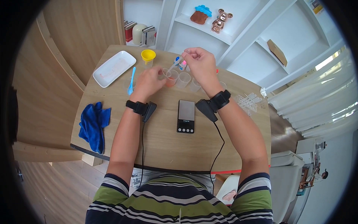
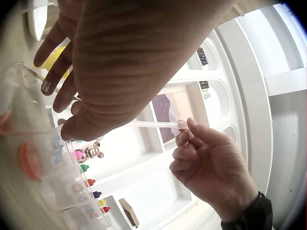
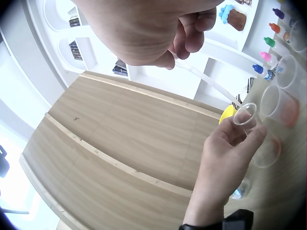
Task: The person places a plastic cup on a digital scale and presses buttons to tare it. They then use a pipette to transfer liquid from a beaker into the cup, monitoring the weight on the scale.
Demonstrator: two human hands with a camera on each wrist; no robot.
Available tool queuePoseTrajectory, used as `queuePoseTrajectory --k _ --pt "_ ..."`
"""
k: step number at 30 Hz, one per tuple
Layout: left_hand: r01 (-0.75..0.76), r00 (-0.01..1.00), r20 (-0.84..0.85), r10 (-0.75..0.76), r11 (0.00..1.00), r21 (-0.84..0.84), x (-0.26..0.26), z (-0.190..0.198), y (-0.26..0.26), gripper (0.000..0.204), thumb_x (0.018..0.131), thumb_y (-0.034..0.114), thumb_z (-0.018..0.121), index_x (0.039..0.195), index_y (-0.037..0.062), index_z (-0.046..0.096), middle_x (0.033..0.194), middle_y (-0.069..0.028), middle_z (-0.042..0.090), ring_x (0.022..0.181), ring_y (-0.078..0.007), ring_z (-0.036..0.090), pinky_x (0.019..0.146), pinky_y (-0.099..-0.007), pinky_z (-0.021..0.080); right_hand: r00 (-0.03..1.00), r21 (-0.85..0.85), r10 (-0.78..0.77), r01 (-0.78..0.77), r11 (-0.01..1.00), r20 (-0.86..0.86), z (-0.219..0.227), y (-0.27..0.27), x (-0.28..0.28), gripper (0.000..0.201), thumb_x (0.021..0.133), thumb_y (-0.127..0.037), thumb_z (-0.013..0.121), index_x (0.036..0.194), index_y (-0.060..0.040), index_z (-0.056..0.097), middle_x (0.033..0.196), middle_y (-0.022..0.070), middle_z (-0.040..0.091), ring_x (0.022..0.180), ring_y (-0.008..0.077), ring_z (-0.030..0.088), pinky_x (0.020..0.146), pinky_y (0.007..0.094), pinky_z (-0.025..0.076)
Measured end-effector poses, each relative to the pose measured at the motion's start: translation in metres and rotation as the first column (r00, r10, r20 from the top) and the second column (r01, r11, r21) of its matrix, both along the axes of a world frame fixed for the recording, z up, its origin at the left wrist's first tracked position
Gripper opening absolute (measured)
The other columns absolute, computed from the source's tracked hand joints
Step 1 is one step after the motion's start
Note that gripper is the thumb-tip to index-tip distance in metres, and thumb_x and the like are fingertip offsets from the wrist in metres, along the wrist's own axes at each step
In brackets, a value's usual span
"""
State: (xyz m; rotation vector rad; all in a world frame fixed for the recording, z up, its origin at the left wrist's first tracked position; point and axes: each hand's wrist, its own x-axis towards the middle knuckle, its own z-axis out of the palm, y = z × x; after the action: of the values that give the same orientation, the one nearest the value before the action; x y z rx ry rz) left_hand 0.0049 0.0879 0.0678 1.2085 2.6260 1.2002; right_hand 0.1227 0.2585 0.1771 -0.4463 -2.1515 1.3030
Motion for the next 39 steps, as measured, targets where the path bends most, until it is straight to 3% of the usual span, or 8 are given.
queuePoseTrajectory --k 2,39 --pt "-0.008 1.0 0.018 0.007 1.0 0.026 0.0015 0.0011 -0.0003 0.035 0.085 0.026 0.086 0.112 0.0047 0.078 0.108 -0.0228 0.079 0.105 -0.0427 0.075 0.093 -0.0518 0.06 1.0 0.0 -0.001 0.001 1.0 0.002 0.0003 -0.0004 -0.0001 0.023 0.1 -0.014 0.082 0.113 0.0047 0.08 0.091 0.0058 0.08 0.08 0.0077 0.069 0.071 0.0255 0.055" --pt "-0.015 1.0 0.015 0.015 0.999 0.033 0.0013 0.0005 0.0001 0.039 0.085 0.03 0.088 0.113 0.0052 0.079 0.107 -0.0235 0.079 0.106 -0.0427 0.075 0.093 -0.0521 0.06 1.0 0.025 -0.022 0.021 0.999 0.019 0.0 -0.0069 0.0008 0.018 0.101 -0.009 0.078 0.11 0.0058 0.082 0.089 0.004 0.078 0.077 0.0072 0.068 0.07 0.0256 0.056"
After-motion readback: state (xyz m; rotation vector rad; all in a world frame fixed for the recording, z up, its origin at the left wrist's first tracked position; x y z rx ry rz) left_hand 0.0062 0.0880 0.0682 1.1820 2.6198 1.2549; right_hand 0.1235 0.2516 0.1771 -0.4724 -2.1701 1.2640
